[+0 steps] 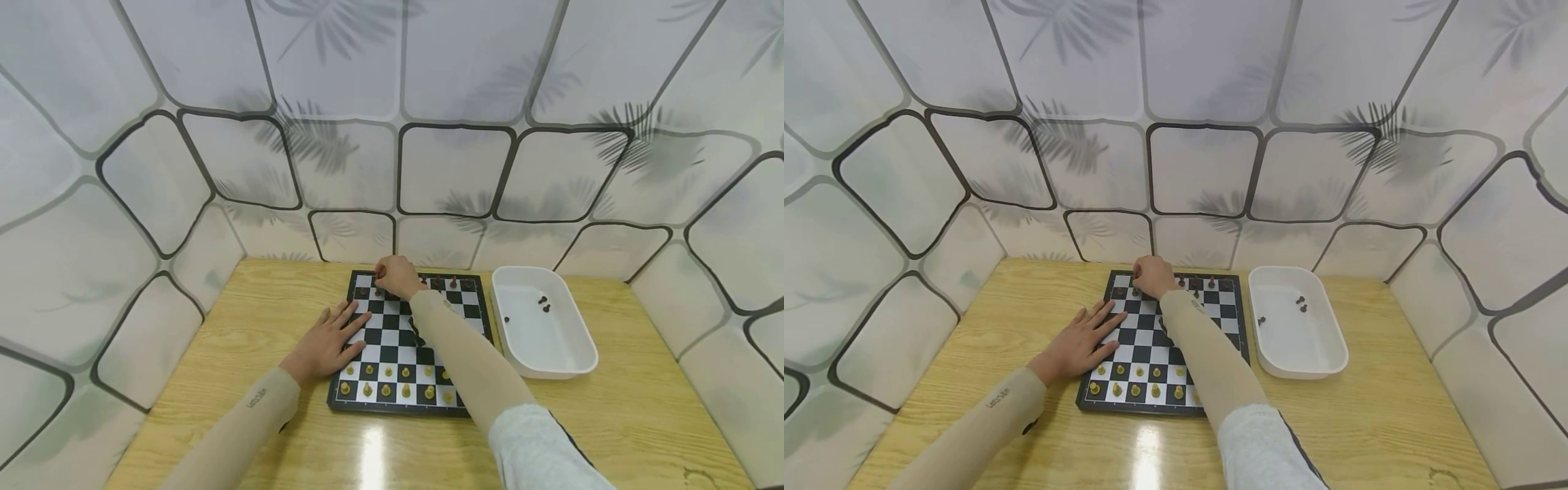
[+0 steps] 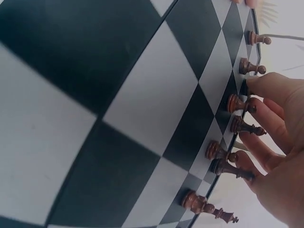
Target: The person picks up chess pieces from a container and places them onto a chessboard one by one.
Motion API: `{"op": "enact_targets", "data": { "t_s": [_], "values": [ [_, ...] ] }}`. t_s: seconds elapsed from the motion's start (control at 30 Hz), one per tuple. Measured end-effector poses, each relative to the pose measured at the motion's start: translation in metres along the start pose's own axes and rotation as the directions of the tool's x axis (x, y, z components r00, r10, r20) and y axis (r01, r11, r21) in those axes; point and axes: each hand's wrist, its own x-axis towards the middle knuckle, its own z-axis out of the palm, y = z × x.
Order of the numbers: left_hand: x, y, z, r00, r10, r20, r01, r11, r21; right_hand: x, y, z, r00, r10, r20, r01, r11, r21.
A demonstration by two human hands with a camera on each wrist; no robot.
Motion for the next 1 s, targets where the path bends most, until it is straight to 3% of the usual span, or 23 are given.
{"op": "enact_targets", "data": {
  "t_s": [0.23, 0.5, 0.77, 1.0],
  "values": [
    [0.001, 0.0, 0.001, 1.0, -0.002, 0.009, 0.002, 1.0, 0.004, -0.007, 0.0, -0.019, 0.999, -0.013, 0.03, 0.012, 0.999, 0.034],
    [0.001, 0.001, 0.001, 1.0, -0.012, 0.014, 0.011, 1.0, 0.007, -0.023, 0.006, -0.055, 0.995, -0.093, -0.041, 0.096, 0.992, 0.084],
    [0.0, 0.0, 0.0, 1.0, -0.012, 0.006, 0.011, 1.0, 0.021, -0.05, 0.037, -0.092, 0.986, -0.043, -0.158, 0.067, 0.986, 0.154],
    [0.0, 0.002, -0.001, 1.0, 0.005, 0.014, -0.005, 1.0, 0.026, -0.084, 0.069, -0.118, 0.978, -0.003, -0.206, 0.035, 0.988, 0.148]
  ]
}}
